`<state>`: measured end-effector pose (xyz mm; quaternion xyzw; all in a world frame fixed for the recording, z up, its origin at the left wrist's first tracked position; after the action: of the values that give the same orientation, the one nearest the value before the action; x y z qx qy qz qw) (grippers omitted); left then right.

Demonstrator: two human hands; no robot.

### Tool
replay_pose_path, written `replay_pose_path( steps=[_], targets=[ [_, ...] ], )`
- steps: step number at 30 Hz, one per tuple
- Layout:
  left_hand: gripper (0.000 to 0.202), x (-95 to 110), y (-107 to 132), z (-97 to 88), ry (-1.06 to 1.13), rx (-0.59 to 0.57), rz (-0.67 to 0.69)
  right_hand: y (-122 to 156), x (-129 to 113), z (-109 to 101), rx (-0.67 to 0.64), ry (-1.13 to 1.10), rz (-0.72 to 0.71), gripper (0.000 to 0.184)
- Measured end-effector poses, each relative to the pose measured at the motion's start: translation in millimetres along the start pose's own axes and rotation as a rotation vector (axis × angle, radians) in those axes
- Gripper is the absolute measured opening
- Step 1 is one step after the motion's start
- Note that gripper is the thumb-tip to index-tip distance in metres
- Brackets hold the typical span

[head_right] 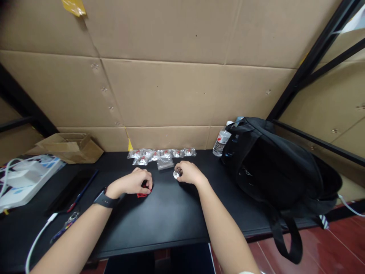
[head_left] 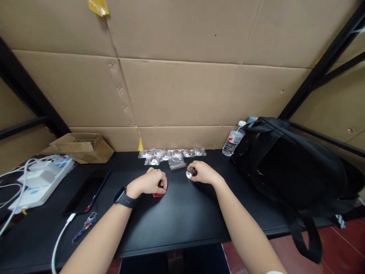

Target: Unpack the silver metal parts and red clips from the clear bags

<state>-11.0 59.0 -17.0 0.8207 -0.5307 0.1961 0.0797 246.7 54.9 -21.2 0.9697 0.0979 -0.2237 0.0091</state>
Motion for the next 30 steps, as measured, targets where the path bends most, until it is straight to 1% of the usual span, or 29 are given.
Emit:
replay_pose_path(
  steps=[3, 5, 7, 9, 13, 15, 18, 20, 22, 26, 30],
  targets=[
    [0.010, 5, -1, -1.7, 0.044, 0.054, 0.054, 0, -3, -5, 0.075, -0.082, -0.030, 0.036],
    [0.014, 6, -2, -5.3, 0.066, 0.121, 0.072, -1, -5, -8, 0.138, -0.175, -0.038, 0.042],
    [0.016, 6, -4, -9.7, 0.077, 0.219, 0.056, -1, -9, -9, 0.179, -0.282, -0.052, 0.044],
    [0.016, 5, -7, -13.4, 0.114, 0.341, 0.024, -1, -16, -7, 0.189, -0.389, -0.075, 0.044],
    [0.015, -3, -12, -15.0, 0.255, 0.582, -0.067, 0, -34, 3, 0.200, -0.617, -0.115, 0.046],
    [0.017, -8, -14, -12.7, 0.332, 0.655, -0.087, 1, -43, 10, 0.188, -0.718, -0.130, 0.047],
    [0.019, -13, -17, -7.3, 0.457, 0.715, -0.069, 3, -53, 17, 0.169, -0.803, -0.145, 0.048],
    [0.024, -14, -19, -3.5, 0.531, 0.751, -0.067, 4, -58, 18, 0.168, -0.826, -0.147, 0.047],
    [0.028, -13, -21, -0.3, 0.574, 0.756, -0.074, 6, -60, 17, 0.170, -0.840, -0.148, 0.047],
    [0.023, -6, -24, 1.1, 0.529, 0.723, -0.057, 8, -61, 15, 0.174, -0.850, -0.154, 0.046],
    [0.024, 0, -24, -1.5, 0.415, 0.753, -0.056, 9, -63, 15, 0.167, -0.854, -0.151, 0.045]
  ],
)
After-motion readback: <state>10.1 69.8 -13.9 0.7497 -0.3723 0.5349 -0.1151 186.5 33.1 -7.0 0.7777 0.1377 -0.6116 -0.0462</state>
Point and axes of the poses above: each hand's wrist, its own y-axis away from the middle knuckle, its own z-axis out of the palm, x = y × z, the point moved 3 cm from there along -y, towards the middle knuckle, and after that the axes turned 13 degrees about z, right-handed, at the moved point
